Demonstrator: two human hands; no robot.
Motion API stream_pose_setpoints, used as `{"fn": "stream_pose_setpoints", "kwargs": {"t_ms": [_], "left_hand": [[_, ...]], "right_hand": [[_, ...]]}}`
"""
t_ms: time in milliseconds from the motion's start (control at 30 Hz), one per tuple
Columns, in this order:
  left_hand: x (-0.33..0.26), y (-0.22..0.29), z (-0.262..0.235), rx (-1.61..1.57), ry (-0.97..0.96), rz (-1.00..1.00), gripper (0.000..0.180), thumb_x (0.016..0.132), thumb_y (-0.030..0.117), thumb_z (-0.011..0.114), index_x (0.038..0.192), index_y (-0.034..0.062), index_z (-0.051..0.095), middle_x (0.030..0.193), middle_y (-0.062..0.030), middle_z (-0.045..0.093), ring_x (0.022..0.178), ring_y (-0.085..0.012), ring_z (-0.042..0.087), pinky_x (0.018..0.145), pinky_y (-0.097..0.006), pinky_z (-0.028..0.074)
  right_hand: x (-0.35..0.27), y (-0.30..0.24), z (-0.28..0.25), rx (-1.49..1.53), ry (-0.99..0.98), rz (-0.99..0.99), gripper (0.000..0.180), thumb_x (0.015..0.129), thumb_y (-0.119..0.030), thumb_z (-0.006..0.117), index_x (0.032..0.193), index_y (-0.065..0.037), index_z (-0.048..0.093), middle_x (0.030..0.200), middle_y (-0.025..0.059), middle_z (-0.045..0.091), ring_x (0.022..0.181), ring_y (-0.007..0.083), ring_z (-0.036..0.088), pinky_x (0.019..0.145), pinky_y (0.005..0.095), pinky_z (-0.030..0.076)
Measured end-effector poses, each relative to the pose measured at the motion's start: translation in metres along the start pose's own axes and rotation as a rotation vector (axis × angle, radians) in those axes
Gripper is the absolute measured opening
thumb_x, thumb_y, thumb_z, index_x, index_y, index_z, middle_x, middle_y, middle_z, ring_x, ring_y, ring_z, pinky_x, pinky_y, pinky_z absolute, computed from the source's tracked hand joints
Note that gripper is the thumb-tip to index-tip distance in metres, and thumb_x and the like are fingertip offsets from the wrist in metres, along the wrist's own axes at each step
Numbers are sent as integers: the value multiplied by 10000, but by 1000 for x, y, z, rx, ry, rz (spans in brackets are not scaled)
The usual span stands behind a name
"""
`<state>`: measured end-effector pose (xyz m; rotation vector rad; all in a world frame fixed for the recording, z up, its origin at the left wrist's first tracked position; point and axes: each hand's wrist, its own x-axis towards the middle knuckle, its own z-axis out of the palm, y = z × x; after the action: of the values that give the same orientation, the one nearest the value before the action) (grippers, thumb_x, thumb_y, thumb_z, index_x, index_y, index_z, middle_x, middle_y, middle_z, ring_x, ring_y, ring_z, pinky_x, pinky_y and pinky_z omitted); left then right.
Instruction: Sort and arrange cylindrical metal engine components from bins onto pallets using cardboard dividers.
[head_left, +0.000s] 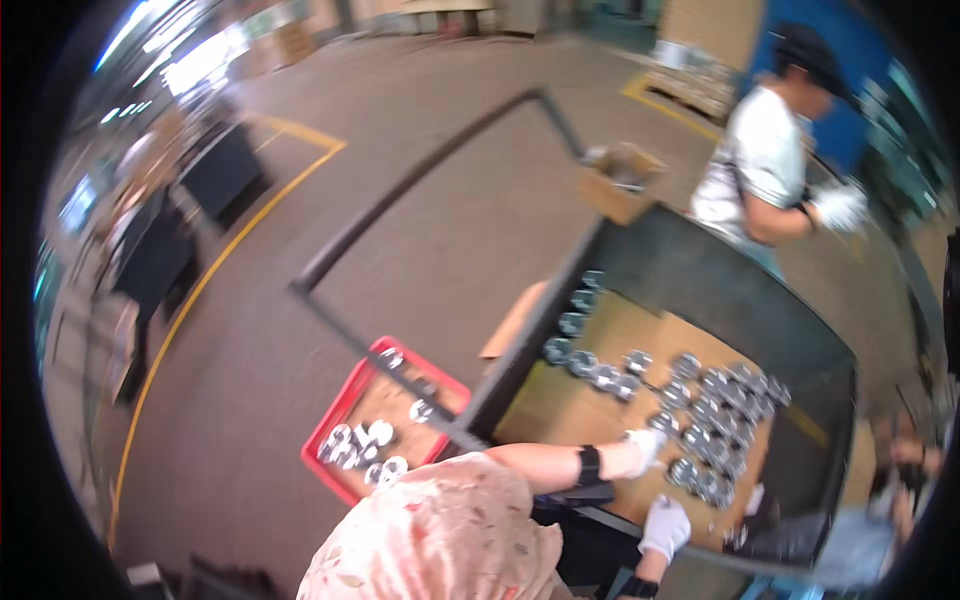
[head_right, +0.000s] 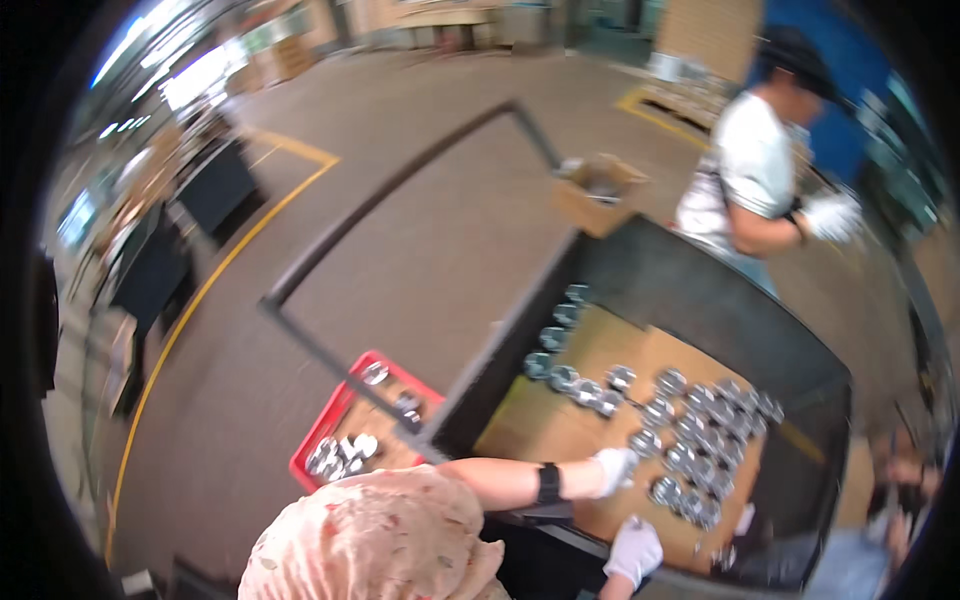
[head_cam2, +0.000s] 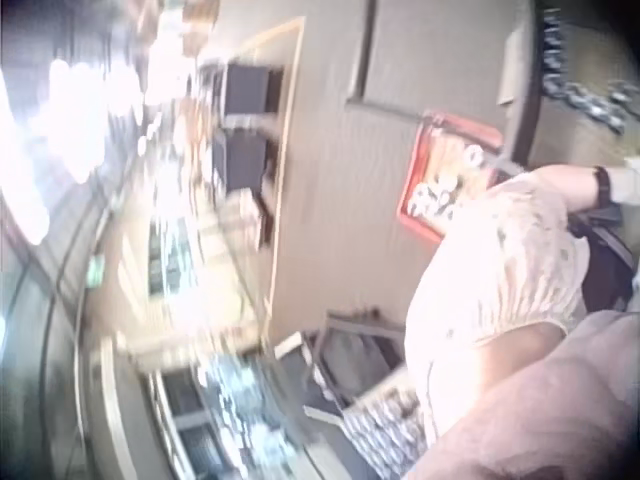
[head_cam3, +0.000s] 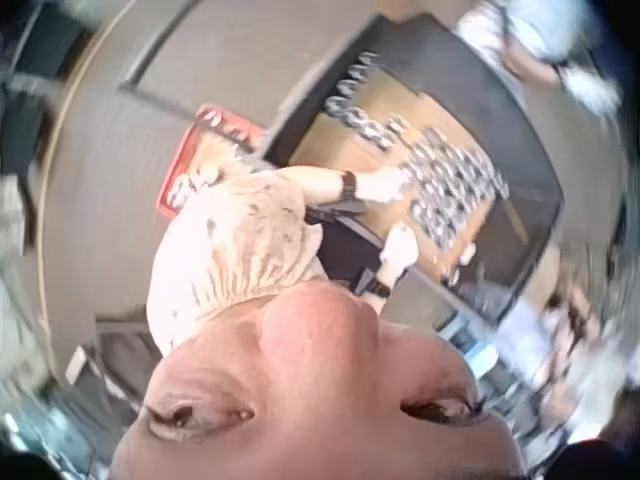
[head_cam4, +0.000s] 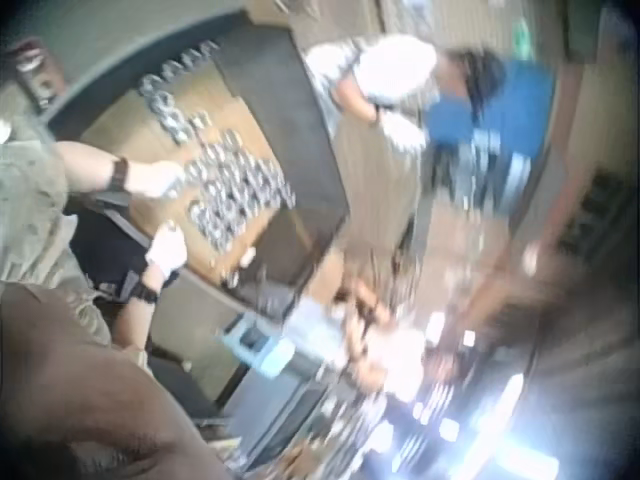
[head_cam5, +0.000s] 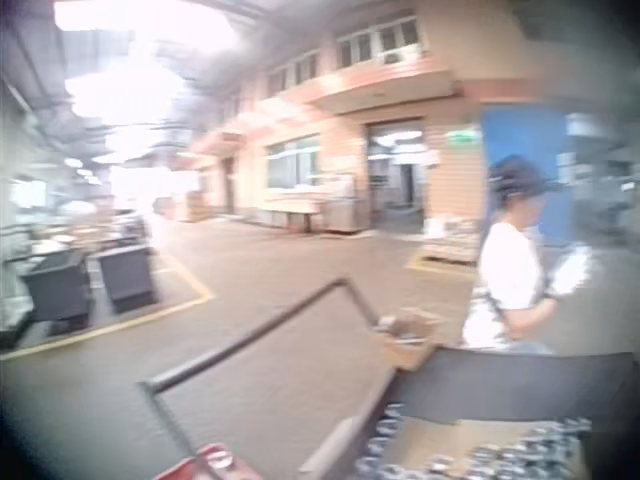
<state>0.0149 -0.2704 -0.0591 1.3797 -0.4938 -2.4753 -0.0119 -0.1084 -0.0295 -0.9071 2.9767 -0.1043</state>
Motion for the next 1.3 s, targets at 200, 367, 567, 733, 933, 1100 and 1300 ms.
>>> {"fn": "stream_pose_setpoints", "kwargs": {"t_ms": [200,367,567,733,933,1100,1300], "left_hand": [[23,-7,-13,35,80,12,36,822,187,533,794,176,552,707,16,490,671,-130,468,696,-359,480],[21,3,-6,35,91,15,16,809,172,560,797,162,553,722,3,492,672,-136,477,704,-363,484],[-9,22,-22,1472,-235,876,141,801,167,651,903,72,673,823,-155,677,738,-296,661,656,-375,527],[81,29,-99,1180,-394,577,174,856,229,552,821,89,650,793,-61,686,792,-232,641,744,-303,503],[44,24,-28,10,-196,-291,151,833,86,447,697,124,500,707,9,554,667,-198,513,651,-319,442],[45,30,-29,-8,-199,-303,173,823,87,488,673,174,487,647,51,483,626,-141,478,615,-293,422],[41,37,-45,-169,-252,-330,214,823,97,474,625,164,428,621,41,463,584,-162,433,565,-319,374]], "right_hand": [[-7,-18,-22,-63,-124,-95,391,885,-380,519,826,-37,697,796,202,672,710,371,662,659,461,521],[-8,-16,-20,-42,-92,-22,352,887,-365,518,837,-69,702,812,181,678,717,361,662,664,456,522],[6,-8,-19,-18,-60,-68,354,877,-310,446,687,-127,681,708,115,667,612,313,650,568,439,508],[1,-30,-13,266,43,-106,345,871,-285,444,689,-104,675,727,122,670,631,315,647,583,446,507],[-6,5,-14,284,40,52,313,878,-286,456,755,-95,673,758,139,672,681,340,645,639,463,505],[-10,1,-14,290,41,88,319,877,-286,460,756,-84,675,755,139,674,692,341,649,650,461,512],[-6,-13,-12,252,41,-5,335,879,-284,435,757,-90,678,778,132,675,715,325,650,662,453,511]]}}
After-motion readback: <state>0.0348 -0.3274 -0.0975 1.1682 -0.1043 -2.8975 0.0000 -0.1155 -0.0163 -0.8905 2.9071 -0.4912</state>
